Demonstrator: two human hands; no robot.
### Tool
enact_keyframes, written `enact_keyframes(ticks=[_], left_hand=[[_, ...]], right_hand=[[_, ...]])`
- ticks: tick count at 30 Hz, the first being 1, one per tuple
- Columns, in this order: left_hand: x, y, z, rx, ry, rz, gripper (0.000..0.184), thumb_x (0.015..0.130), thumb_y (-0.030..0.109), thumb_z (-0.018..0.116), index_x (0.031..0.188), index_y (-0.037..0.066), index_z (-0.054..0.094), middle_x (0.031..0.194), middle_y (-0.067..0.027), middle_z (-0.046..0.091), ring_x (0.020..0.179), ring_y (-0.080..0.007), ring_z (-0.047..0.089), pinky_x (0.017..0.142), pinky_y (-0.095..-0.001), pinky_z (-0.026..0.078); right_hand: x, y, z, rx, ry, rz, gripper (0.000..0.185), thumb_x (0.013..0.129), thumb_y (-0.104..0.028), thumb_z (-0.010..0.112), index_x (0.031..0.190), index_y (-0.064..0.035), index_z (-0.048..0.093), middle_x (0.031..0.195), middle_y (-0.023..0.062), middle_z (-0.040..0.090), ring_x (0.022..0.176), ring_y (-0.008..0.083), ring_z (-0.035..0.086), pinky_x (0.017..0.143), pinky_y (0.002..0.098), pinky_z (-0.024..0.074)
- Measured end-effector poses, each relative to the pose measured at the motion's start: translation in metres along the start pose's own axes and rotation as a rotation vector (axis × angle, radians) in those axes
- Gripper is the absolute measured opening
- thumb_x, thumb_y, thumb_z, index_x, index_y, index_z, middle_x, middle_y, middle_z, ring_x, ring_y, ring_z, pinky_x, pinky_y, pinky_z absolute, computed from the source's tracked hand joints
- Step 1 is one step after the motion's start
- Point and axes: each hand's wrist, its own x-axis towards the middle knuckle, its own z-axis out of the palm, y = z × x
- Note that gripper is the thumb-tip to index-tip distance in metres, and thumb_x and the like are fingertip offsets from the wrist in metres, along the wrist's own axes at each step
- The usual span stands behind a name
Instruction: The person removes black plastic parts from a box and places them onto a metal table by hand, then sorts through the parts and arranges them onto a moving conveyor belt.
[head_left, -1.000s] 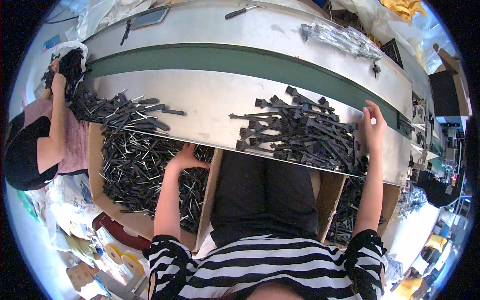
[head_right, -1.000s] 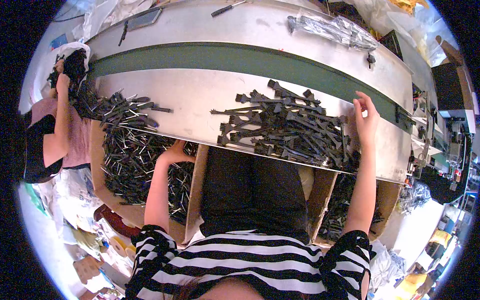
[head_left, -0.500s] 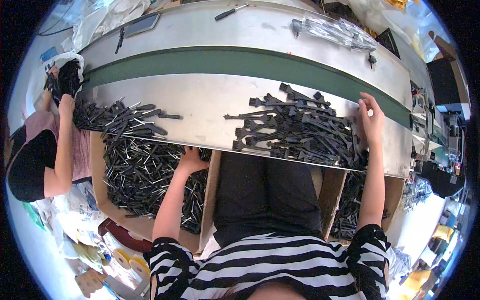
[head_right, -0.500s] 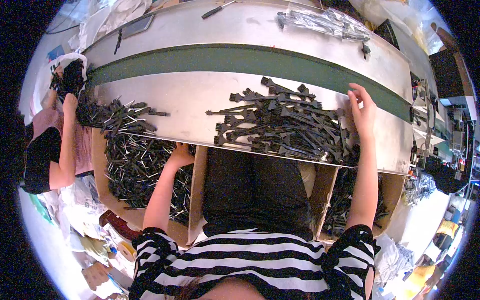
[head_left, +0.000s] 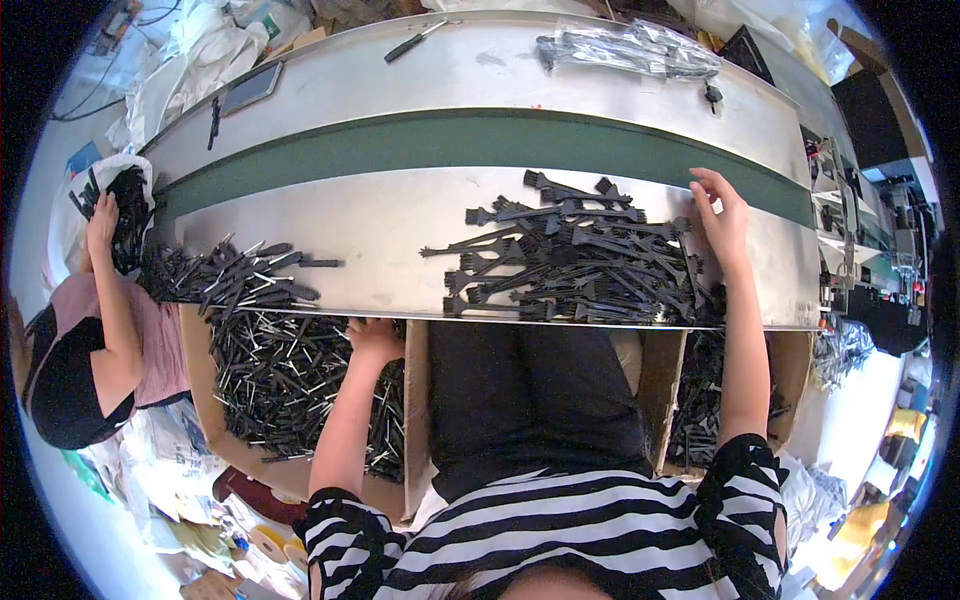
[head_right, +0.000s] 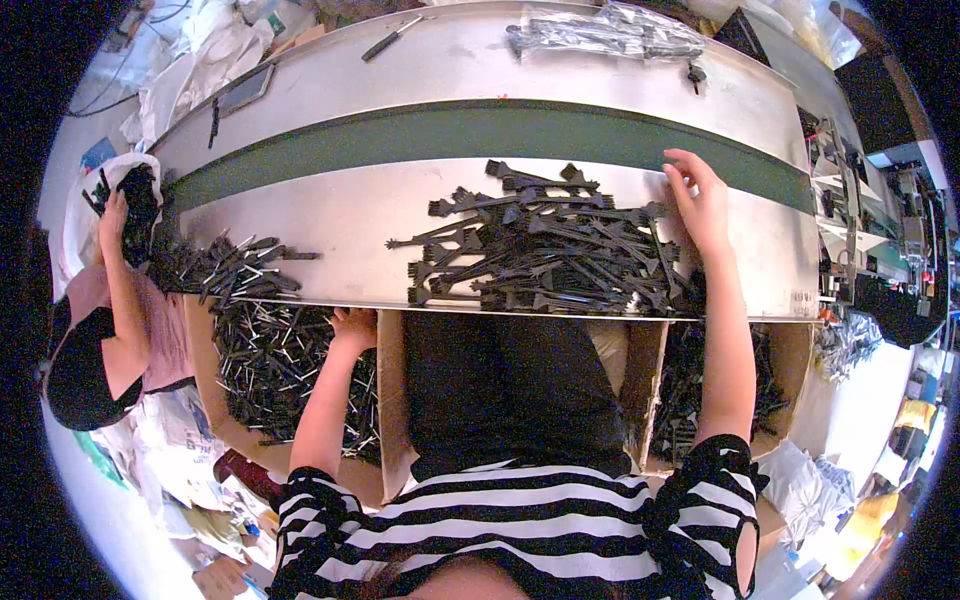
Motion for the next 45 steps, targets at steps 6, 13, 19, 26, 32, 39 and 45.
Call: enact_keyframes(ticks=[6,13,19,26,32,39,45], left_hand=[[0.02,-0.012,0.012,0.175,0.259,0.258,0.088,0.068,0.057,0.061,0.142,0.021,0.028,0.149,-0.011,0.022,0.136,-0.0351,0.019,0.103,-0.0636,0.016],[0.041,-0.03,0.038,-0.067,0.457,0.575,0.078,0.07,0.053,0.062,0.135,0.016,0.04,0.142,-0.0177,0.032,0.133,-0.0377,0.023,0.107,-0.0517,0.019],[0.037,-0.031,0.033,-0.108,0.46,0.582,0.078,0.07,0.052,0.062,0.135,0.015,0.04,0.143,-0.0185,0.031,0.133,-0.038,0.025,0.107,-0.0527,0.019],[0.04,-0.029,0.039,-0.074,0.169,0.354,0.09,0.066,0.055,0.063,0.14,0.014,0.031,0.145,-0.0204,0.026,0.134,-0.0419,0.022,0.106,-0.0582,0.019],[0.049,-0.029,0.039,-0.078,0.052,0.317,0.086,0.072,0.054,0.059,0.14,0.011,0.029,0.144,-0.0244,0.025,0.13,-0.0464,0.028,0.103,-0.0587,0.025],[0.012,-0.016,0.009,0.018,-0.055,0.164,0.086,0.076,0.053,0.055,0.142,0.008,0.024,0.146,-0.0241,0.02,0.129,-0.044,0.03,0.102,-0.0626,0.023],[0.061,-0.04,0.058,-0.074,0.036,0.261,0.088,0.075,0.056,0.057,0.144,0.018,0.02,0.149,-0.0164,0.017,0.133,-0.0434,0.022,0.097,-0.0707,0.019]], right_hand=[[0.001,0.003,-0.001,-0.049,-0.041,-0.058,0.02,0.084,-0.012,0.061,0.103,-0.0068,0.062,0.076,0.0078,0.061,0.065,0.0171,0.056,0.06,0.0286,0.0464],[0.0,0.0,-0.002,-0.015,-0.054,-0.044,0.02,0.085,-0.011,0.06,0.104,-0.0064,0.061,0.077,0.0087,0.061,0.066,0.0174,0.057,0.06,0.0291,0.047],[0.0,0.001,-0.002,0.001,-0.061,-0.037,0.021,0.085,-0.011,0.06,0.105,-0.0064,0.061,0.077,0.009,0.061,0.066,0.0182,0.058,0.061,0.0294,0.0473],[-0.002,0.004,-0.001,0.001,-0.059,-0.039,0.022,0.085,-0.011,0.06,0.106,-0.0072,0.061,0.078,0.0102,0.061,0.066,0.0188,0.058,0.061,0.0298,0.0481],[-0.001,-0.002,-0.003,0.008,-0.063,-0.032,0.022,0.085,-0.011,0.06,0.106,-0.0071,0.061,0.078,0.0102,0.061,0.066,0.019,0.058,0.061,0.0296,0.0479],[-0.004,0.005,-0.005,0.003,-0.062,-0.068,0.021,0.084,-0.01,0.059,0.105,-0.0064,0.061,0.074,0.0088,0.06,0.064,0.0176,0.056,0.06,0.0287,0.0465],[-0.001,0.002,-0.004,0.043,-0.047,-0.011,0.02,0.084,-0.008,0.059,0.104,-0.0047,0.061,0.071,0.0072,0.058,0.063,0.0142,0.052,0.061,0.0262,0.044]])
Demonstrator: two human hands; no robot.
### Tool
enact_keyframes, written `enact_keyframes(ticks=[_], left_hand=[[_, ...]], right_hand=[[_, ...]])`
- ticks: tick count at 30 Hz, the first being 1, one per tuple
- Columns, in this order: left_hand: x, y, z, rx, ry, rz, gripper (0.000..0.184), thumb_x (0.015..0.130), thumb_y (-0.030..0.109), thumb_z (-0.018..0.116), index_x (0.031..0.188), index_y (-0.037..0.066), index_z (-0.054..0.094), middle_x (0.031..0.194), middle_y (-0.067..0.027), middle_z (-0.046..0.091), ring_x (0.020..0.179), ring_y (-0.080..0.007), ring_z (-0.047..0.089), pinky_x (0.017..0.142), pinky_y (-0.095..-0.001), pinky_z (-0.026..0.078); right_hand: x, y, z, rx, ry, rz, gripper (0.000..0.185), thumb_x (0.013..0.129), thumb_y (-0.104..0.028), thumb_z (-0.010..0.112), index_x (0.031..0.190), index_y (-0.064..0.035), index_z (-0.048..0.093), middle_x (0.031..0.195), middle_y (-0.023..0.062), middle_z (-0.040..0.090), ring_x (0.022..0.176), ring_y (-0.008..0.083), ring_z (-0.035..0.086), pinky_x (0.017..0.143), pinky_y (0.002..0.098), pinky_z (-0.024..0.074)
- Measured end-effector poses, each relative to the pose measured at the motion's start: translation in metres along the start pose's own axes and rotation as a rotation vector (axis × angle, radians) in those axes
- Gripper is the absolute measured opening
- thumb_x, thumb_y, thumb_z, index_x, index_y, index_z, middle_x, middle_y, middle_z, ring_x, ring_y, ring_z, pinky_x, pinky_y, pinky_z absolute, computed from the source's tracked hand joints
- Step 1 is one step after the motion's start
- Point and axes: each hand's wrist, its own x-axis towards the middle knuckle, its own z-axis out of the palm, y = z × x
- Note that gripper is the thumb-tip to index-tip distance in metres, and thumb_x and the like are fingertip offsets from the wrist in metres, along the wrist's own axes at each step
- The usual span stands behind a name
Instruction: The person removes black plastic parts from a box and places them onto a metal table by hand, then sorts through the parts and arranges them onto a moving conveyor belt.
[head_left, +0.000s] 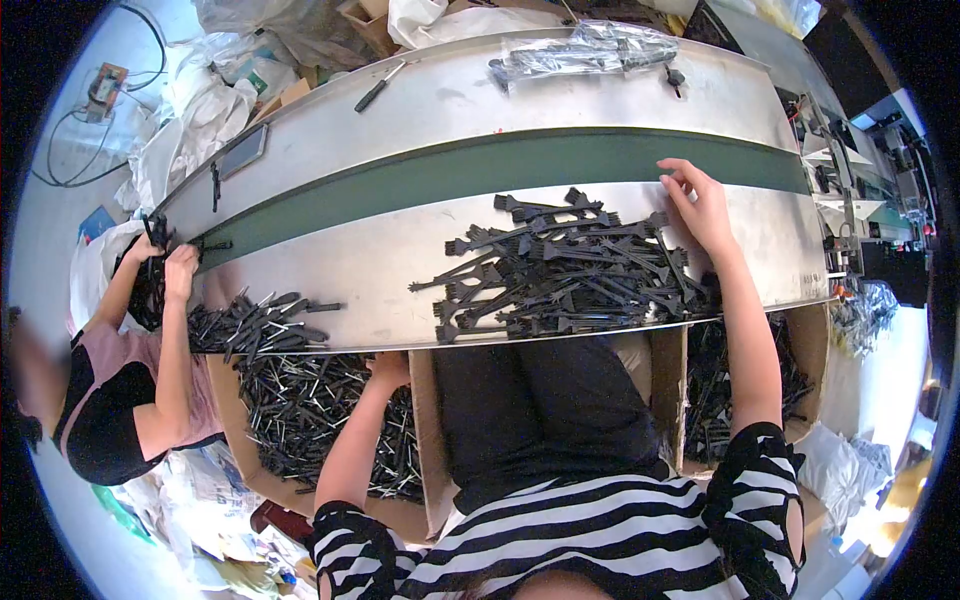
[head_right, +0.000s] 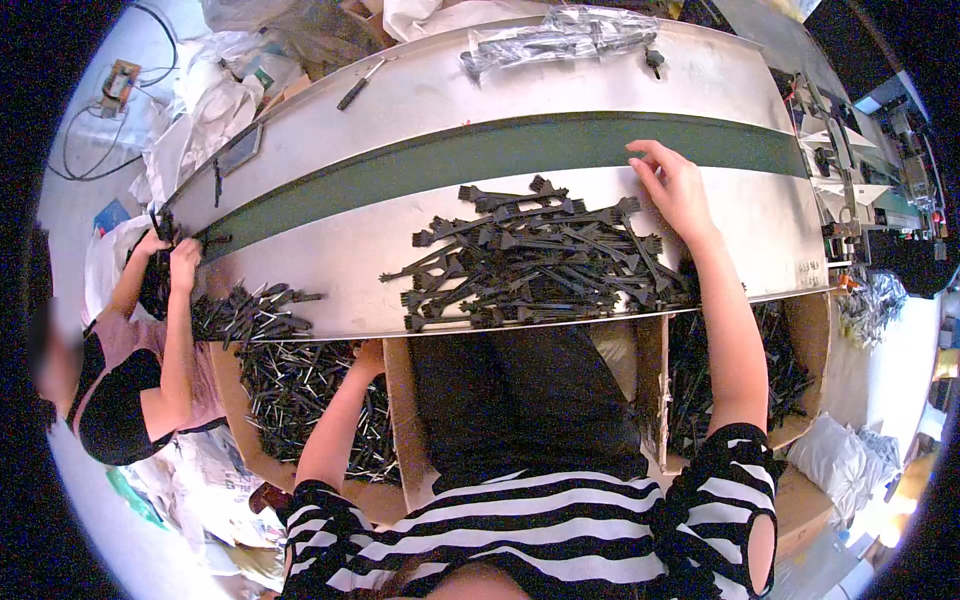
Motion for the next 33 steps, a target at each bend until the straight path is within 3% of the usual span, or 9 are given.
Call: enact_keyframes(ticks=[4,8,16,20,27,29,33], left_hand=[[-0.011,0.018,-0.006,-0.049,0.096,-0.146,0.083,0.075,0.056,0.056,0.143,0.023,0.024,0.149,-0.0134,0.018,0.132,-0.0423,0.024,0.096,-0.0703,0.022],[-0.027,0.031,-0.017,-0.018,0.088,-0.195,0.074,0.079,0.051,0.055,0.141,0.022,0.028,0.147,-0.014,0.024,0.131,-0.0376,0.03,0.091,-0.0663,0.029],[-0.04,0.048,-0.037,-0.097,0.037,-0.269,0.074,0.084,0.05,0.05,0.142,0.014,0.024,0.146,-0.0161,0.025,0.127,-0.0388,0.035,0.092,-0.0746,0.024],[-0.029,0.046,-0.03,-0.034,0.033,-0.311,0.07,0.084,0.049,0.049,0.14,0.013,0.029,0.143,-0.0172,0.031,0.124,-0.0384,0.041,0.093,-0.0698,0.028],[-0.011,0.023,-0.009,0.082,0.084,-0.228,0.059,0.083,0.042,0.05,0.13,0.008,0.043,0.126,-0.0194,0.05,0.102,-0.0364,0.059,0.085,-0.0512,0.044],[-0.032,0.037,-0.018,0.086,0.212,-0.187,0.06,0.082,0.043,0.051,0.128,0.005,0.043,0.123,-0.0202,0.051,0.098,-0.0365,0.06,0.083,-0.0497,0.045],[-0.045,0.038,-0.021,0.019,0.232,-0.222,0.058,0.081,0.042,0.052,0.126,0.005,0.045,0.123,-0.0202,0.051,0.098,-0.037,0.06,0.083,-0.0506,0.045]], right_hand=[[0.0,0.0,0.001,-0.032,-0.024,-0.006,0.02,0.085,-0.013,0.06,0.104,-0.0086,0.061,0.072,0.0092,0.061,0.061,0.0183,0.057,0.059,0.0302,0.0468],[-0.002,0.003,0.0,-0.029,-0.012,-0.029,0.02,0.084,-0.012,0.06,0.104,-0.0087,0.061,0.071,0.0088,0.06,0.06,0.0181,0.056,0.058,0.0301,0.0462],[0.001,0.006,0.0,-0.028,0.03,-0.007,0.021,0.084,-0.012,0.061,0.104,-0.0083,0.061,0.072,0.0093,0.061,0.058,0.0179,0.056,0.057,0.0296,0.0459],[0.0,0.005,0.001,-0.044,-0.002,-0.012,0.021,0.084,-0.013,0.061,0.105,-0.0083,0.062,0.073,0.0093,0.062,0.059,0.018,0.057,0.058,0.0296,0.0465],[-0.002,0.002,0.0,-0.025,-0.024,0.003,0.021,0.084,-0.013,0.061,0.104,-0.0082,0.062,0.074,0.0093,0.062,0.06,0.0188,0.058,0.058,0.0295,0.0464],[-0.004,0.002,-0.002,-0.017,-0.01,-0.007,0.02,0.084,-0.011,0.06,0.104,-0.0067,0.061,0.072,0.0087,0.06,0.061,0.0173,0.056,0.059,0.0287,0.0455],[-0.002,0.001,-0.005,-0.013,0.037,-0.027,0.02,0.084,-0.008,0.06,0.104,-0.0037,0.061,0.071,0.0074,0.058,0.063,0.0142,0.052,0.061,0.0271,0.0443]])
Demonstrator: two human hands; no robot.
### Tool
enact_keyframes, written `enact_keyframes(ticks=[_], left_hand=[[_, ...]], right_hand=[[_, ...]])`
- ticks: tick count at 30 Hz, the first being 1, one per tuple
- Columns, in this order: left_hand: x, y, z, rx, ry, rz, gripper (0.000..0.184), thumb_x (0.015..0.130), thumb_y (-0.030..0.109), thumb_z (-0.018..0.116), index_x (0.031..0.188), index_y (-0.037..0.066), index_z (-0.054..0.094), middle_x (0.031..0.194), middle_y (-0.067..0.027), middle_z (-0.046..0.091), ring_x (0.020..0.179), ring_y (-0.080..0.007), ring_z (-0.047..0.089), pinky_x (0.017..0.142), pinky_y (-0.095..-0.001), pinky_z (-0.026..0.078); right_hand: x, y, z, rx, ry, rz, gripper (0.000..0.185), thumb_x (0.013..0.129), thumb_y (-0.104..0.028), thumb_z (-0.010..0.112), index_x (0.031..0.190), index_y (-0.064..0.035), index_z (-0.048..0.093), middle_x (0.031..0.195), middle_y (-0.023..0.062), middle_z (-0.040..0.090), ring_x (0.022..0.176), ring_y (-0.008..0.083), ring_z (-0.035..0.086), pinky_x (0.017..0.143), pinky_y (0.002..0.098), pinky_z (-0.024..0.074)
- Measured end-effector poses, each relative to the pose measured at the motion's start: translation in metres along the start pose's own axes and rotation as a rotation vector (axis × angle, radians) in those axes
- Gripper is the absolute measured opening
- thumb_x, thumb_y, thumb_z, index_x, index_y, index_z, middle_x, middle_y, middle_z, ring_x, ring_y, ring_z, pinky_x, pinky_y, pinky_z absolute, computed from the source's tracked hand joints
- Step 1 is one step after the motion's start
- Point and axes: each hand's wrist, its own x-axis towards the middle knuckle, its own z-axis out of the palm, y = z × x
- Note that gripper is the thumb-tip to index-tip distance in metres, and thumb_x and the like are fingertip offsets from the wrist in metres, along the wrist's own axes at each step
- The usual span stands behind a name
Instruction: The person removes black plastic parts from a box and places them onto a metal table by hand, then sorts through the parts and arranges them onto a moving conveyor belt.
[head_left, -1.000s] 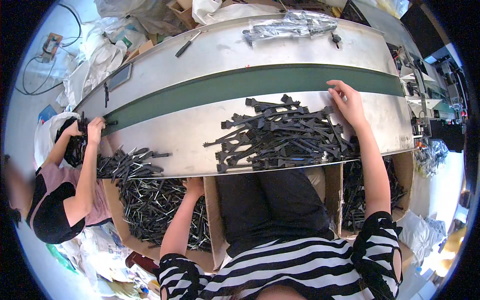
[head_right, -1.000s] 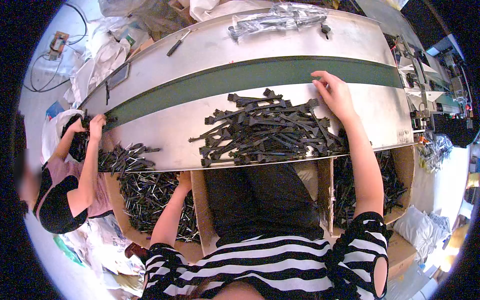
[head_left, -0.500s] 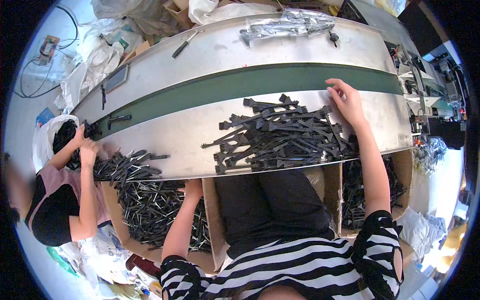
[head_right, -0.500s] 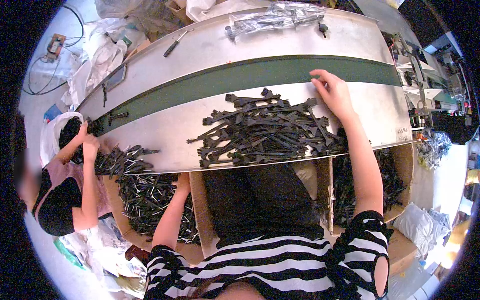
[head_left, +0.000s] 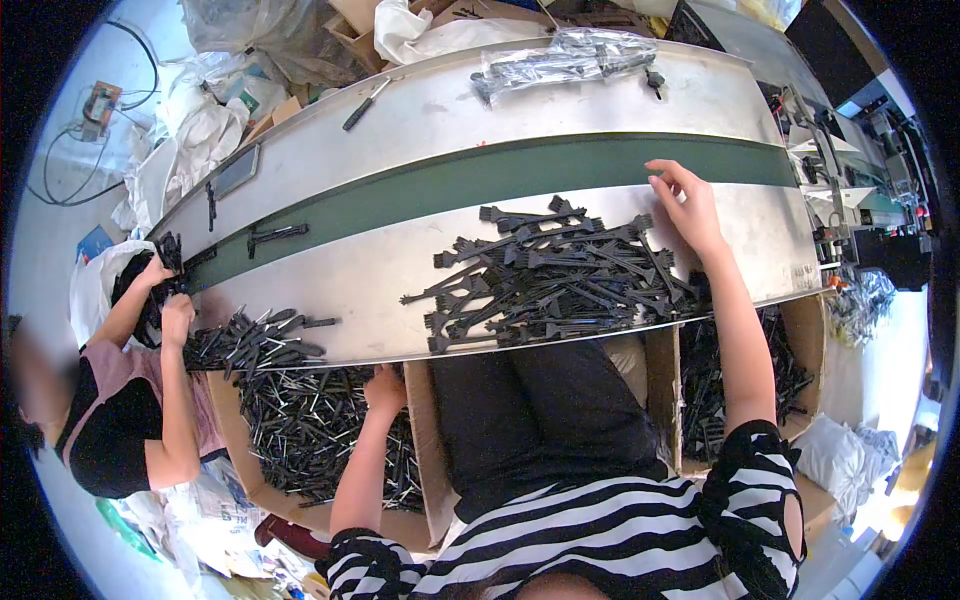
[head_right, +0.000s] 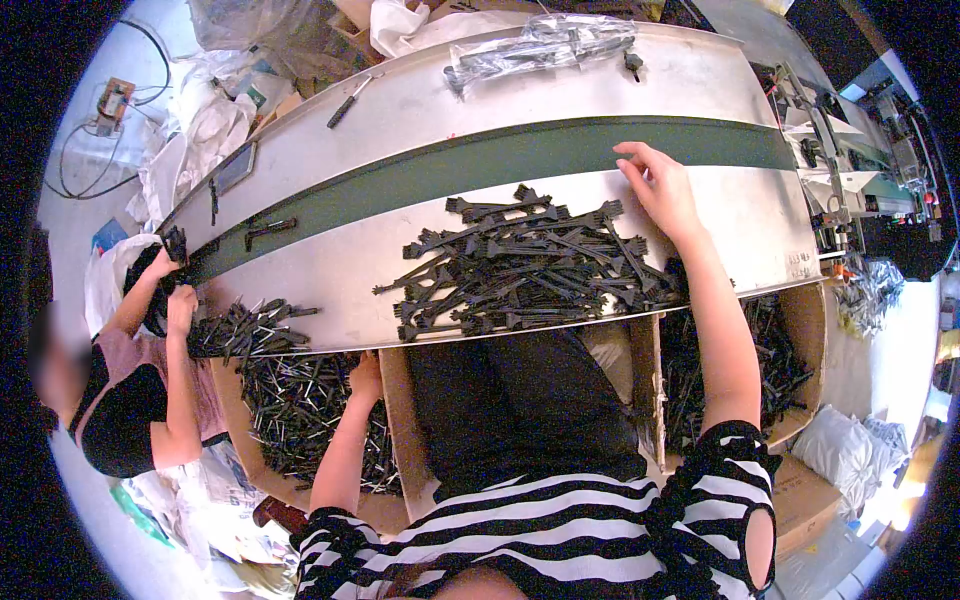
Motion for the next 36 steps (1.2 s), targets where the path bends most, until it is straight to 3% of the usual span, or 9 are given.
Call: enact_keyframes(ticks=[7,10,15,18,21,24,27,30,36], left_hand=[[0.027,-0.011,0.025,-0.025,0.014,0.06,0.056,0.081,0.041,0.055,0.121,0.003,0.046,0.115,-0.0224,0.054,0.095,-0.0395,0.06,0.081,-0.052,0.046],[0.027,-0.016,0.031,-0.041,0.074,0.135,0.055,0.08,0.041,0.056,0.118,0.002,0.048,0.11,-0.0265,0.055,0.089,-0.0407,0.062,0.076,-0.0504,0.049],[0.027,-0.019,0.036,-0.027,0.113,0.098,0.046,0.083,0.035,0.054,0.116,0.003,0.046,0.11,-0.0224,0.056,0.085,-0.0382,0.063,0.072,-0.0481,0.05],[0.006,0.0,0.019,0.018,0.182,0.044,0.038,0.085,0.026,0.051,0.117,0.007,0.043,0.111,-0.0176,0.056,0.084,-0.0349,0.064,0.071,-0.0482,0.05],[0.013,-0.009,0.028,0.064,0.123,0.051,0.032,0.087,0.024,0.049,0.115,0.009,0.045,0.107,-0.0175,0.057,0.084,-0.0337,0.065,0.07,-0.0471,0.05],[0.035,-0.017,0.049,0.097,0.027,0.008,0.028,0.087,0.024,0.047,0.112,0.011,0.049,0.104,-0.0176,0.058,0.083,-0.0332,0.065,0.068,-0.0468,0.051],[0.047,-0.04,0.074,0.043,0.161,0.134,0.03,0.086,0.03,0.048,0.112,0.018,0.055,0.094,-0.0158,0.061,0.081,-0.0349,0.064,0.067,-0.0474,0.052],[0.063,-0.062,0.101,-0.093,0.334,0.237,0.034,0.083,0.035,0.052,0.112,0.019,0.057,0.089,-0.0154,0.063,0.082,-0.0361,0.064,0.068,-0.0476,0.052],[0.034,-0.025,0.029,-0.068,0.067,0.013,0.032,0.083,0.032,0.052,0.11,0.015,0.056,0.096,-0.0178,0.064,0.085,-0.0375,0.062,0.07,-0.0495,0.05]], right_hand=[[0.002,-0.005,0.003,0.029,-0.026,0.015,0.016,0.084,-0.009,0.06,0.099,-0.0044,0.064,0.084,0.0087,0.064,0.071,0.0163,0.057,0.065,0.0276,0.0462],[0.013,-0.023,0.004,0.084,-0.109,-0.152,0.015,0.082,-0.011,0.061,0.095,-0.0059,0.065,0.082,0.0107,0.064,0.075,0.0246,0.061,0.068,0.0329,0.0486],[0.044,-0.055,0.022,0.041,-0.585,-0.282,0.015,0.073,-0.015,0.066,0.086,-0.0069,0.068,0.085,0.0112,0.065,0.081,0.0281,0.063,0.072,0.0375,0.0493],[0.056,-0.07,0.039,-0.002,-0.727,-0.333,0.013,0.071,-0.01,0.068,0.083,-0.0062,0.067,0.078,0.01,0.061,0.072,0.0272,0.06,0.066,0.0373,0.0472],[0.058,-0.077,0.046,-0.046,-0.72,-0.398,0.013,0.07,-0.011,0.07,0.081,-0.0069,0.065,0.072,0.0087,0.058,0.07,0.0269,0.059,0.065,0.0383,0.0459],[0.054,-0.08,0.046,-0.064,-0.712,-0.342,0.014,0.07,-0.018,0.071,0.078,-0.0085,0.064,0.078,0.01,0.062,0.082,0.0293,0.061,0.072,0.0394,0.0485],[0.044,-0.069,0.051,0.003,-0.61,-0.372,0.013,0.071,-0.014,0.07,0.079,-0.0066,0.062,0.074,0.0082,0.056,0.075,0.0281,0.058,0.068,0.0389,0.0459],[0.04,-0.066,0.057,-0.081,-0.525,-0.441,0.015,0.071,-0.018,0.07,0.076,-0.0062,0.063,0.079,0.0099,0.061,0.083,0.0295,0.061,0.072,0.0396,0.0489],[0.04,-0.061,0.06,-0.02,-0.431,-0.476,0.012,0.07,-0.016,0.069,0.074,-0.0059,0.063,0.077,0.0099,0.059,0.081,0.0288,0.06,0.071,0.0393,0.0489]])
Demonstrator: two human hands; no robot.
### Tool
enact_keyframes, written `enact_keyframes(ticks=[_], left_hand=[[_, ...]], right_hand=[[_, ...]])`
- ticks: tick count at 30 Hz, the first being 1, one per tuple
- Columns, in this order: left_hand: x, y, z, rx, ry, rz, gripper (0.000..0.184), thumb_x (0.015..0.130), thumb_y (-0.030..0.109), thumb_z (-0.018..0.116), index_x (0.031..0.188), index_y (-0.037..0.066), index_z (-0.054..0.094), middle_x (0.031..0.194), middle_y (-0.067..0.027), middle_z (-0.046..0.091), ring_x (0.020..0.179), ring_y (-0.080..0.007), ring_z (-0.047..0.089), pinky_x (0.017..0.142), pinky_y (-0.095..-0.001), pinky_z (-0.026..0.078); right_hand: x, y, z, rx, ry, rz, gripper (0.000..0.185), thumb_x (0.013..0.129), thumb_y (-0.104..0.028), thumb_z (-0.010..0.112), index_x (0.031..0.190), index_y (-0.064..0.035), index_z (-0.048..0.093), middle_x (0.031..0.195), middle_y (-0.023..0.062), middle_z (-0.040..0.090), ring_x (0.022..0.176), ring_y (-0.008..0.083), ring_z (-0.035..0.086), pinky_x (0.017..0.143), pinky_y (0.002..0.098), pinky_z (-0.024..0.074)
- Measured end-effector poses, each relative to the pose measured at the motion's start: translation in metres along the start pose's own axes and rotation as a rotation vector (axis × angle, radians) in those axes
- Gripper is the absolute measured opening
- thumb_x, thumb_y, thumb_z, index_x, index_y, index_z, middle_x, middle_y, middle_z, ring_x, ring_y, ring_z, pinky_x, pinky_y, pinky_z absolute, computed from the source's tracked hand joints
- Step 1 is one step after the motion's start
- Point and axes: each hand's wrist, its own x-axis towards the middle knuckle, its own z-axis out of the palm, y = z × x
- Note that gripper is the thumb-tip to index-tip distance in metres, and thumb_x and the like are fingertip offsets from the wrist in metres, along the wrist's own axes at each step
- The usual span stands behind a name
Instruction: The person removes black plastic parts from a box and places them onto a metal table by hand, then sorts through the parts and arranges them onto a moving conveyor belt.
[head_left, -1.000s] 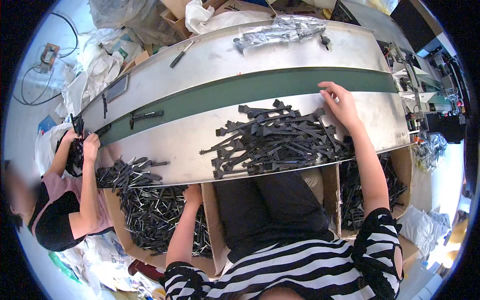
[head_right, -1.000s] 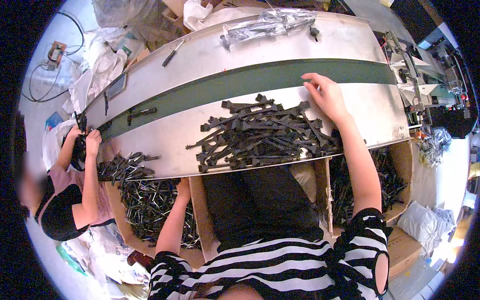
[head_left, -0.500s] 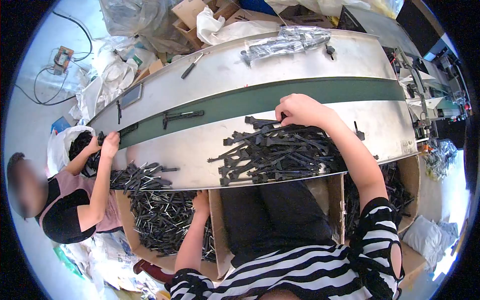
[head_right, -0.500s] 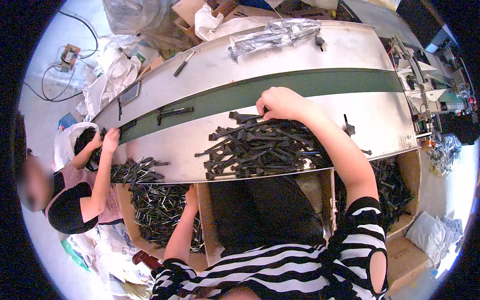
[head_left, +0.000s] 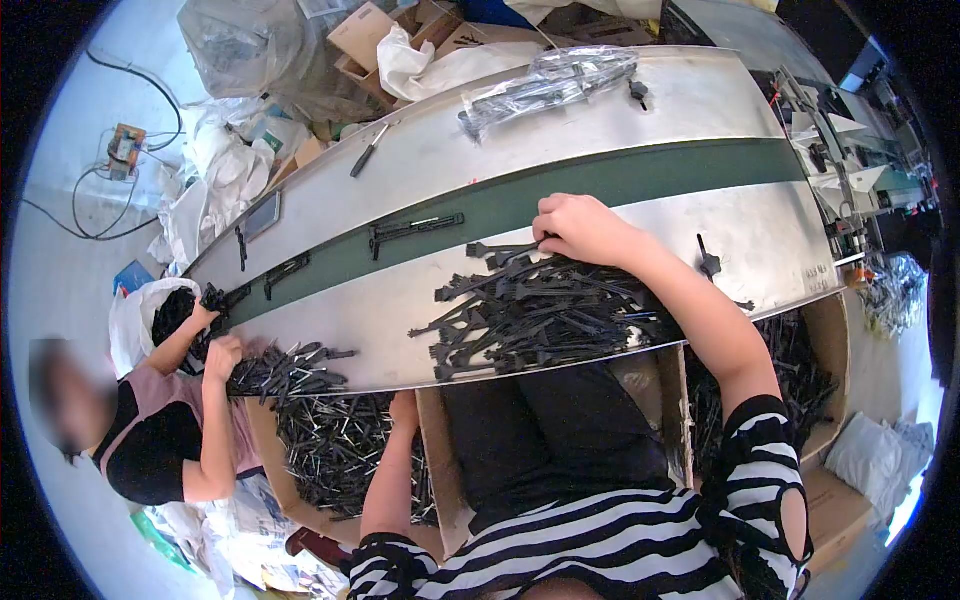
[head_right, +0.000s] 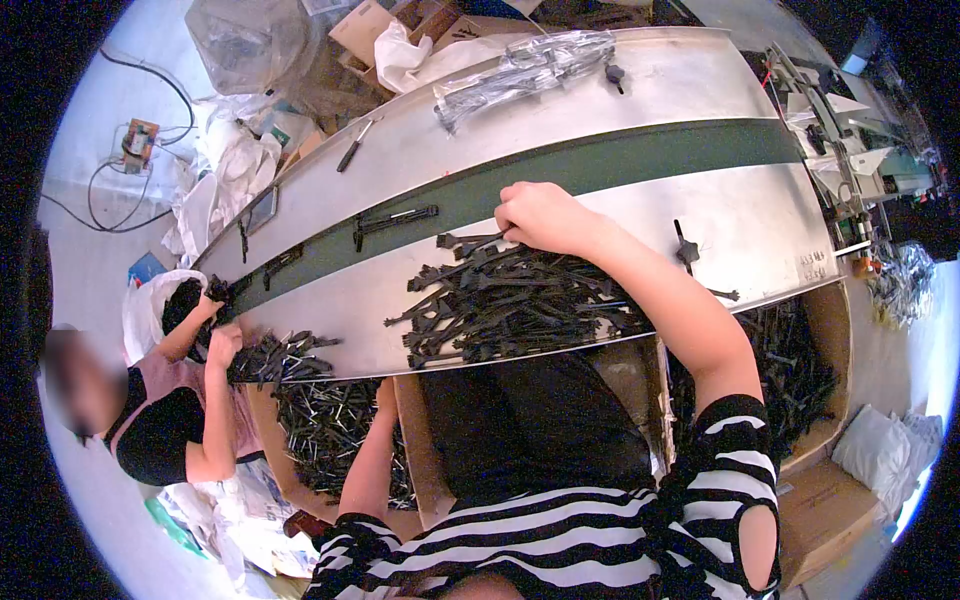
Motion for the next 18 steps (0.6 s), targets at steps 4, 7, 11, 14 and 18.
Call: enact_keyframes(ticks=[4,7,11,14,18], left_hand=[[-0.005,-0.004,0.0,-0.049,0.08,0.069,0.029,0.085,0.03,0.049,0.106,0.012,0.056,0.096,-0.0181,0.064,0.087,-0.0393,0.062,0.071,-0.0493,0.05],[-0.021,0.014,-0.021,-0.093,0.079,-0.021,0.031,0.085,0.031,0.049,0.107,0.009,0.052,0.09,-0.0216,0.064,0.086,-0.0416,0.062,0.072,-0.0508,0.049],[-0.025,0.021,-0.025,-0.095,0.06,-0.103,0.035,0.085,0.034,0.051,0.107,0.007,0.051,0.092,-0.0251,0.063,0.087,-0.0425,0.061,0.071,-0.0506,0.05],[-0.014,0.008,-0.008,-0.076,0.039,-0.079,0.036,0.084,0.036,0.053,0.106,0.007,0.054,0.094,-0.0247,0.063,0.088,-0.0416,0.062,0.072,-0.0493,0.051],[0.01,-0.017,0.016,-0.042,0.002,-0.009,0.037,0.083,0.038,0.053,0.104,0.009,0.058,0.095,-0.0229,0.064,0.09,-0.0405,0.062,0.075,-0.0482,0.051]], right_hand=[[0.001,0.014,-0.022,0.139,0.063,0.111,0.013,0.069,-0.016,0.069,0.076,-0.0057,0.064,0.077,0.01,0.059,0.078,0.0286,0.06,0.07,0.0385,0.0485],[-0.004,0.026,-0.033,0.048,0.187,0.19,0.012,0.072,-0.013,0.068,0.078,-0.0045,0.063,0.079,0.01,0.058,0.077,0.0281,0.059,0.069,0.0373,0.0475],[-0.009,0.04,-0.028,-0.134,0.149,0.241,0.012,0.072,-0.014,0.068,0.078,-0.0056,0.064,0.08,0.0096,0.059,0.082,0.0281,0.059,0.073,0.0382,0.048],[-0.008,0.043,-0.019,-0.159,0.101,0.24,0.01,0.072,-0.014,0.067,0.078,-0.006,0.063,0.08,0.0093,0.059,0.082,0.0278,0.059,0.073,0.038,0.0482],[-0.01,0.044,-0.015,-0.197,0.093,0.267,0.009,0.072,-0.013,0.067,0.077,-0.0061,0.063,0.08,0.0091,0.059,0.083,0.0276,0.06,0.073,0.0378,0.0485]])
